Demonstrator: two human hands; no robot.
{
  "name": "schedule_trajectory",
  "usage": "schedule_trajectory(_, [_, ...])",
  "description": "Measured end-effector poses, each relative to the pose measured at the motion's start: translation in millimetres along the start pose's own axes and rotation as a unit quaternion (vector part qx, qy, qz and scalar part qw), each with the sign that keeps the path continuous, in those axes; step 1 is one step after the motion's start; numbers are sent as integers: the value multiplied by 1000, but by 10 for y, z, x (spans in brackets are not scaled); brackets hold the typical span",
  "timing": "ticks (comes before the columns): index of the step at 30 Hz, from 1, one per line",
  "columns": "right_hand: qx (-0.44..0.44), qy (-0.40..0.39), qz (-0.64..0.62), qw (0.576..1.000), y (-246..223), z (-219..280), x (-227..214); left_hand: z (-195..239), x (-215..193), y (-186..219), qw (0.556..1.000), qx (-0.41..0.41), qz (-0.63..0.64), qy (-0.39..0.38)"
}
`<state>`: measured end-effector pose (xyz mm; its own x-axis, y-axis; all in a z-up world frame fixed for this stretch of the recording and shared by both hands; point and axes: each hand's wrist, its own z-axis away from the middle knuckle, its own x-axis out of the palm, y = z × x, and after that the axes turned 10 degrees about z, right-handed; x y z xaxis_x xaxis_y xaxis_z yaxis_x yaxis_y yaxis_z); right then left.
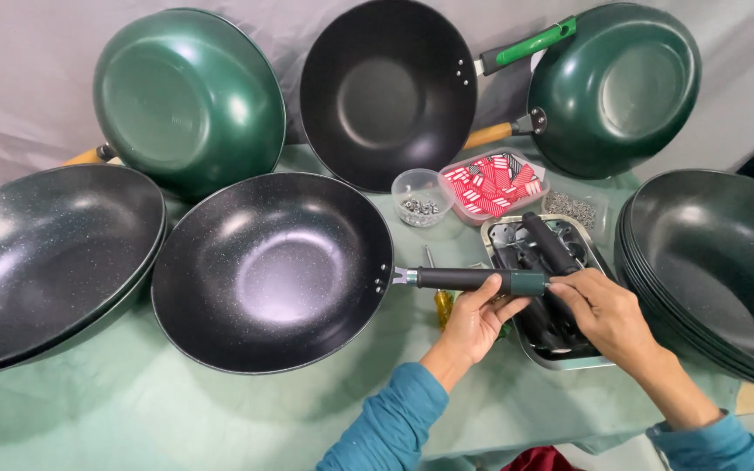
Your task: A person is seen assembling a handle onto a wok and then handling small red labels on a table.
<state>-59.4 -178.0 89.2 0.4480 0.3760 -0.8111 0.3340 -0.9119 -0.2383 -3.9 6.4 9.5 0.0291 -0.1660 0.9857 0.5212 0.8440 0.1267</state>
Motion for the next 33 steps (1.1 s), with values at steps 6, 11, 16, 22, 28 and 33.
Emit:
schedule_trajectory(6, [323, -225, -237, 888, 8, -375, -181, -8, -22, -7, 1000, -7, 5, 6])
schedule_trajectory(11, [428, -298, -372, 768, 312, -408, 5, -26, -77, -22, 1000, -2, 1, -5])
schedule_trajectory(16, [416, -252, -347, 802, 120, -379, -10, -21, -89, -22, 1000, -4, -7, 5])
schedule_trajectory(22, [317, -127, -21, 940, -275, -223, -190, -11, -78, -26, 1000, 2, -1, -8])
schedule_trajectory(28, [264, -161, -25, 951, -75, -189, -135, 8, -94, -26, 1000, 0, 0, 11])
schedule_trajectory(33, [450, -298, -373, 755, 238, -446, -90, -35, -71, -22, 1000, -3, 8, -11])
